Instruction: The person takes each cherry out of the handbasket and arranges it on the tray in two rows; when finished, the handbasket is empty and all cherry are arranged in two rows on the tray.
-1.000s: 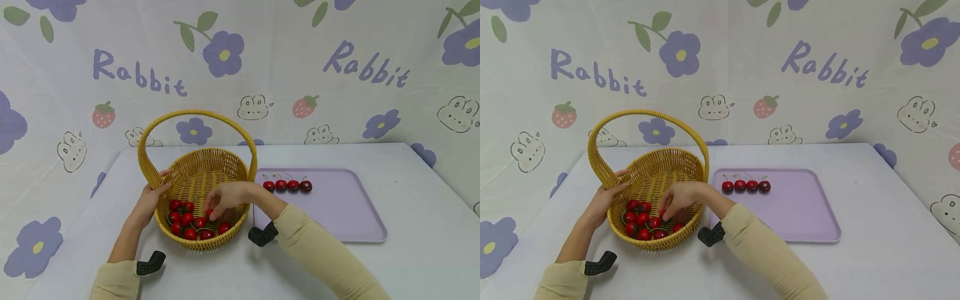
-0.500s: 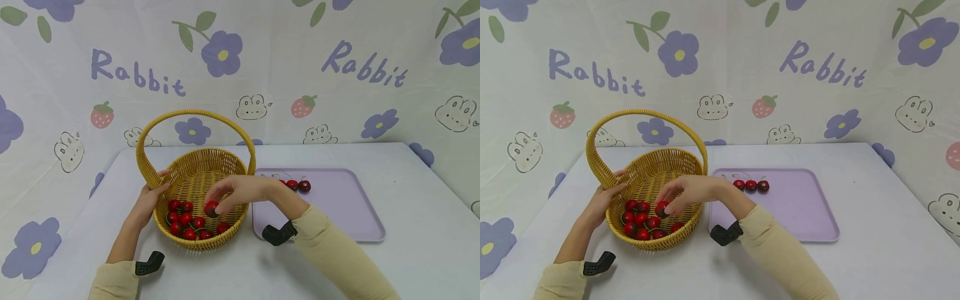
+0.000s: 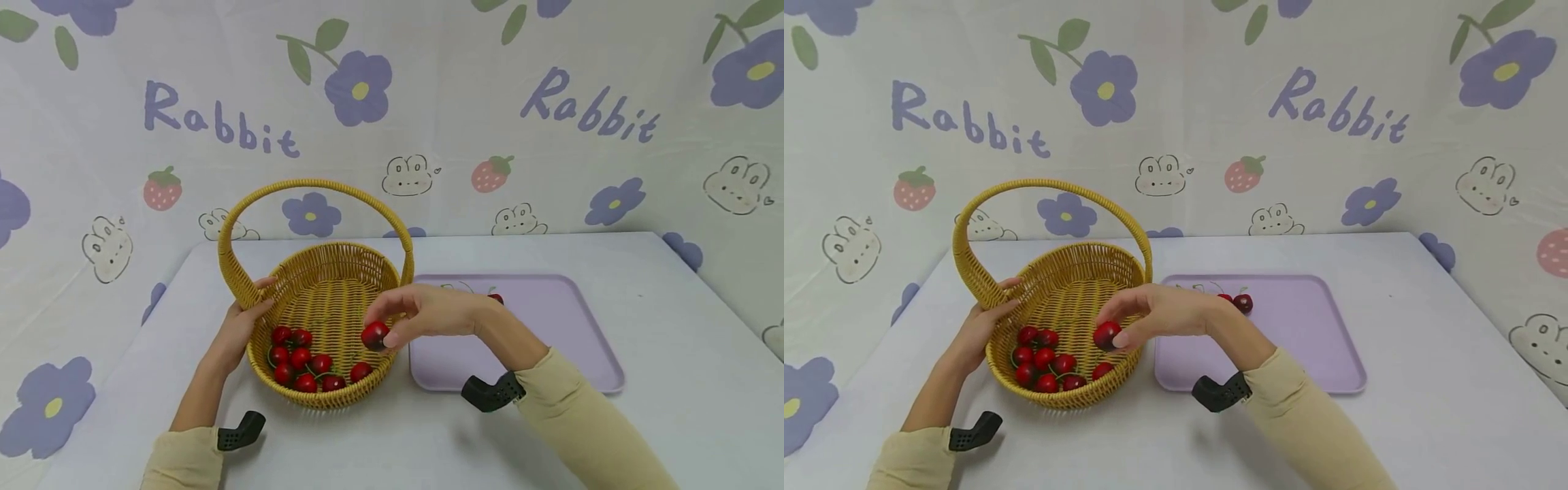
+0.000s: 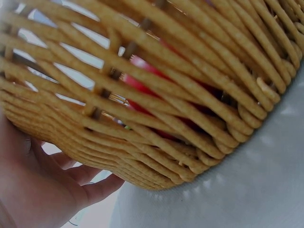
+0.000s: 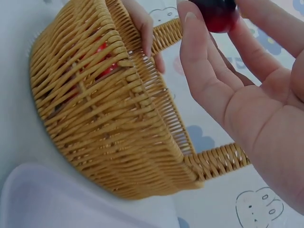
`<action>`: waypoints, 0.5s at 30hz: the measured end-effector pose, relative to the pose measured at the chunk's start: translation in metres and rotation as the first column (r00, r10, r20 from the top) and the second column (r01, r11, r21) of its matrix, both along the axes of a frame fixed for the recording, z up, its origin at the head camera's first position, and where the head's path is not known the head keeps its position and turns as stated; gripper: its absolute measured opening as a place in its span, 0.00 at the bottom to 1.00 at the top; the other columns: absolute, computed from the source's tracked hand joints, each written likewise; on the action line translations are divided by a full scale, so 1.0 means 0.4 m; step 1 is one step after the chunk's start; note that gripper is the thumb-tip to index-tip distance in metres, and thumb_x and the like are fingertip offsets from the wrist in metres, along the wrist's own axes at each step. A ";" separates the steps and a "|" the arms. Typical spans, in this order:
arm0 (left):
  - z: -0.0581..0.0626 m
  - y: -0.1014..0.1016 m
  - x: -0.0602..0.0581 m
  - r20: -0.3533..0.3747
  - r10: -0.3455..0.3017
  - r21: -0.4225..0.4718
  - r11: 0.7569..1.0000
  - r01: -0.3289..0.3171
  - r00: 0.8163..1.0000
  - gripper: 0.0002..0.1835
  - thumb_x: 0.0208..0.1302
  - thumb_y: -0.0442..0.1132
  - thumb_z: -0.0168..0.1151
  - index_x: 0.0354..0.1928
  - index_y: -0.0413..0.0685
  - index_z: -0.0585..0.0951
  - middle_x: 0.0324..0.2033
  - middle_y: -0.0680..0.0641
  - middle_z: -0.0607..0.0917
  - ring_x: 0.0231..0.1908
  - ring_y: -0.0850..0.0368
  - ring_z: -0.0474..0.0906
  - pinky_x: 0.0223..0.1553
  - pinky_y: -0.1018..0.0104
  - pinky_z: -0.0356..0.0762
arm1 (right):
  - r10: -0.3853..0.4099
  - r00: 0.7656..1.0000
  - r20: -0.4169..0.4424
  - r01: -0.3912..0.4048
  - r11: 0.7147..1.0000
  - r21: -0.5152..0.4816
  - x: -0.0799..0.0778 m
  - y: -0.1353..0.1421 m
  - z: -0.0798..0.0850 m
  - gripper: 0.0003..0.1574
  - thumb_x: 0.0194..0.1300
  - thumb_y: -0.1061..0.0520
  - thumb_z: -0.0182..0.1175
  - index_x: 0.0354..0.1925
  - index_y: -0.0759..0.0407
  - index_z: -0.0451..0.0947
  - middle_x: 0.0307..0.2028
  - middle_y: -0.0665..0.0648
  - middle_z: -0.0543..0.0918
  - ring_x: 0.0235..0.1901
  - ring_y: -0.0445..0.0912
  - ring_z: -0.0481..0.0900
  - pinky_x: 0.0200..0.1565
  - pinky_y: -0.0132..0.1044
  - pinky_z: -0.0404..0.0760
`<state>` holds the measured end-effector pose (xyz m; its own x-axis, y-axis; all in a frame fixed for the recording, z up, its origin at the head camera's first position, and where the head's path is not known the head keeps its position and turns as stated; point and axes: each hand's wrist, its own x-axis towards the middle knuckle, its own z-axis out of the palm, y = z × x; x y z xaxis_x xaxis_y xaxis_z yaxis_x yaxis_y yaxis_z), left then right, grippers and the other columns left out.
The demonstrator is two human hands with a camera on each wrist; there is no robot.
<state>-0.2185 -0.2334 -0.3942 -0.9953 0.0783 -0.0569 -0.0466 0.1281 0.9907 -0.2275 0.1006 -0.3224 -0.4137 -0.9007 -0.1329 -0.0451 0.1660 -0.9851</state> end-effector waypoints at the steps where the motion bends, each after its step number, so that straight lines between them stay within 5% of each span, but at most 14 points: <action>1: 0.000 0.000 0.000 -0.001 0.000 0.000 1.000 0.000 1.000 0.26 0.75 0.36 0.42 0.72 0.44 0.56 0.69 0.38 0.56 0.66 0.42 0.54 0.65 0.45 0.46 | -0.008 1.000 -0.011 0.008 1.000 0.005 0.003 0.005 0.000 0.20 0.62 0.63 0.62 0.53 0.62 0.74 0.47 0.60 0.78 0.44 0.50 0.75 0.47 0.43 0.75; 8: 0.001 0.000 0.002 0.002 -0.004 0.004 1.000 0.004 1.000 0.26 0.75 0.37 0.42 0.72 0.44 0.56 0.69 0.38 0.56 0.65 0.41 0.55 0.64 0.45 0.47 | -0.089 0.993 -0.073 0.092 0.995 0.034 0.026 0.031 0.001 0.16 0.65 0.60 0.61 0.50 0.60 0.75 0.47 0.60 0.77 0.42 0.52 0.76 0.47 0.50 0.75; 15: 0.000 0.004 0.002 0.005 -0.008 0.004 1.000 0.008 1.000 0.26 0.75 0.38 0.42 0.72 0.45 0.55 0.68 0.37 0.57 0.65 0.41 0.56 0.64 0.44 0.49 | -0.158 0.985 -0.072 0.159 0.987 0.004 0.036 0.073 0.016 0.27 0.62 0.61 0.64 0.58 0.61 0.67 0.54 0.62 0.74 0.46 0.55 0.77 0.48 0.46 0.76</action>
<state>-0.2176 -0.2318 -0.3940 -0.9943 0.0867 -0.0619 -0.0508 0.1248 0.9909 -0.2131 0.1296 -0.3160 -0.5599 -0.8218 -0.1060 -0.0874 0.1858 -0.9787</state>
